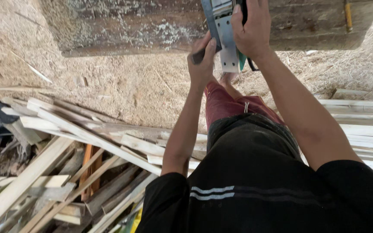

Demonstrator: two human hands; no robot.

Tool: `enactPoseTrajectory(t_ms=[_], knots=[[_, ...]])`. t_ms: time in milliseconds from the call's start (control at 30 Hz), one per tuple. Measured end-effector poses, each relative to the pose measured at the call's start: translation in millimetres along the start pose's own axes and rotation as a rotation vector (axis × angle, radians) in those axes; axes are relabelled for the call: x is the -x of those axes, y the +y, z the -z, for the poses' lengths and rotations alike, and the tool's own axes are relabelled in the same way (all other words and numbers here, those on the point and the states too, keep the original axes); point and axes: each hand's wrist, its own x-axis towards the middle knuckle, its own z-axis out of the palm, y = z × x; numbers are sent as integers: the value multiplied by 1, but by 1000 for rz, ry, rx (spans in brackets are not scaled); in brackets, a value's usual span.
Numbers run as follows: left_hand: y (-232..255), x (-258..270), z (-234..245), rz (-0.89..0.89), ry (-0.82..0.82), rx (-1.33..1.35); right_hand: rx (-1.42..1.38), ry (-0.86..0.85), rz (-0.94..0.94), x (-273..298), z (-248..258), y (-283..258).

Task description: The person adjusts a green and silver handheld tool on a wooden workbench using a T-handle hex key. They repeatedly loosen and tighten screws on the tool's metal plate while holding it with both hands. The person also uses a metal ruler to check alignment during the adjustment process.

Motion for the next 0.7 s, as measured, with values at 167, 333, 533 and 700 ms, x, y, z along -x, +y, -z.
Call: enactPoseTrajectory(t_ms=[167,333,533,700], knots=[[15,22,-25,21,-16,168,-47,-68,43,3,12,-2],[25,20,-35,46,-22,135,-57,-121,71,-3,20,-1],[26,20,-31,47,-13,124,-66,-137,12,1,18,-4],[23,14,-31,19,-9,62,-65,-116,18,-3,19,-5]])
